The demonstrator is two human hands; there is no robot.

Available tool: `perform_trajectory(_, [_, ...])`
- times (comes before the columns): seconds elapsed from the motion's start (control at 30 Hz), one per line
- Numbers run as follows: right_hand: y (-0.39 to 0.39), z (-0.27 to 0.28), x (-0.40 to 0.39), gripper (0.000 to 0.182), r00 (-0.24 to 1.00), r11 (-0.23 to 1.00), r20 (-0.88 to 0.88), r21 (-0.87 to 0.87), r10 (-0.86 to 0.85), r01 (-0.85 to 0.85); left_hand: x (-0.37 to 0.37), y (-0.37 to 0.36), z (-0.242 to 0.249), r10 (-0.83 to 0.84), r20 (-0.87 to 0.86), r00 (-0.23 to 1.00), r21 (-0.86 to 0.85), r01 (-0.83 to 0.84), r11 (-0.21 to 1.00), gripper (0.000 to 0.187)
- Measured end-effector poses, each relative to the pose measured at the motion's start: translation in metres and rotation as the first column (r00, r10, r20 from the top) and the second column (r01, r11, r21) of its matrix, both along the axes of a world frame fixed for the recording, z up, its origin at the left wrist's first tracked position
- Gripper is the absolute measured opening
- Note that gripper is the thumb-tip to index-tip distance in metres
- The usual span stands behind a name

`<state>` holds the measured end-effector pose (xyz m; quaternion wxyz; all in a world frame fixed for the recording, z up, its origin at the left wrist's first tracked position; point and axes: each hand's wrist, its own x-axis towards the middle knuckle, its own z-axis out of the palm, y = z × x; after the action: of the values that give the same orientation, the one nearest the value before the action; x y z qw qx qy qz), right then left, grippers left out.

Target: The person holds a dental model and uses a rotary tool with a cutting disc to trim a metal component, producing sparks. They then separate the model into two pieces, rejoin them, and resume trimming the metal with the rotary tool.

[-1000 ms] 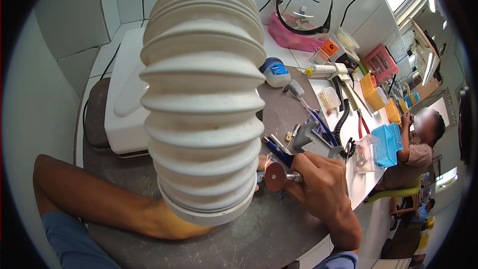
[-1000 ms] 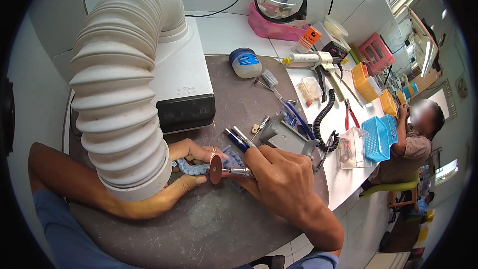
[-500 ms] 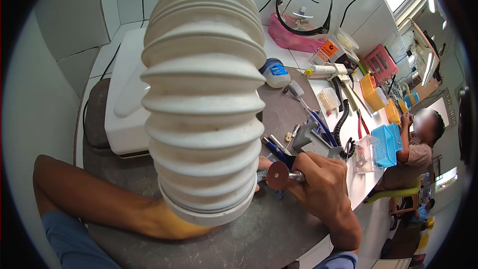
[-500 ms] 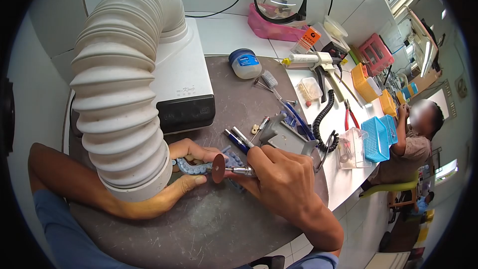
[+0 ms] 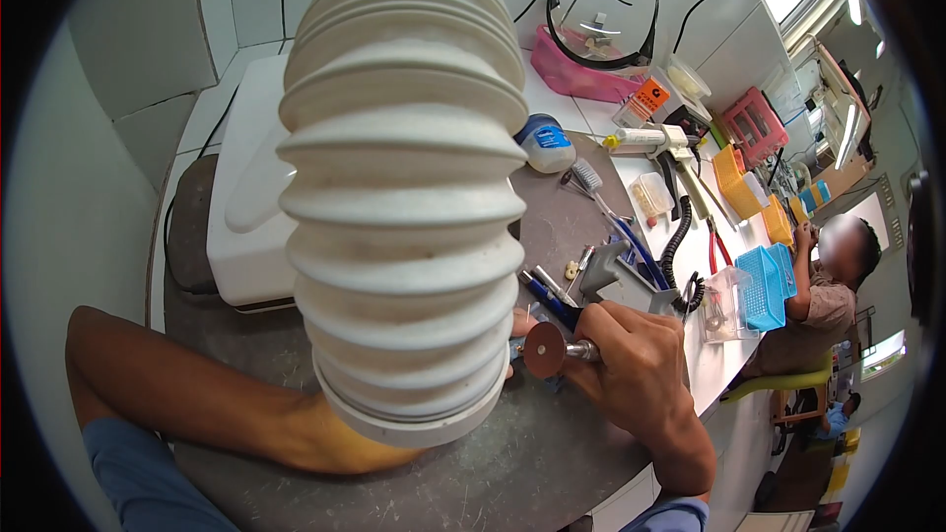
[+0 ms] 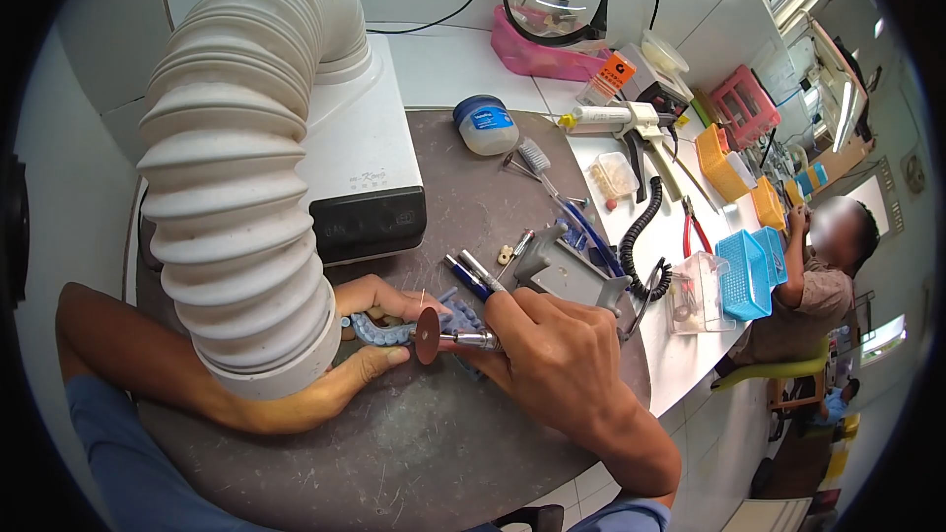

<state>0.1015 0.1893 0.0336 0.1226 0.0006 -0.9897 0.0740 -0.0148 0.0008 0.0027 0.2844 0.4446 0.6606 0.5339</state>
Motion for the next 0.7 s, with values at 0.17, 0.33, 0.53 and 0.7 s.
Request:
perform_trajectory(0.17, [0.001,0.000,-0.001,0.034,1.000,0.999,-0.003,0.019,0.027,-0.027,-0.001,-0.001,-0.013,0.008,-0.057,0.998,0.088,-0.003,0.996,0.027])
perform_trajectory(0.33, [0.006,0.002,-0.001,0.039,0.993,0.997,-0.097,0.039,0.065,-0.062,-0.005,0.000,-0.016,-0.078,0.228,0.971,0.184,0.036,0.982,0.028])
perform_trajectory(0.53, [0.006,0.003,0.001,0.040,0.988,0.998,-0.147,-0.023,0.054,-0.058,-0.009,0.000,0.004,-0.066,0.156,0.986,0.014,0.064,0.998,0.034])
perform_trajectory(0.7, [0.006,0.004,0.001,0.041,0.987,0.998,-0.153,-0.021,0.048,-0.052,-0.011,0.002,0.011,-0.074,0.225,0.972,-0.052,0.088,0.995,0.033])
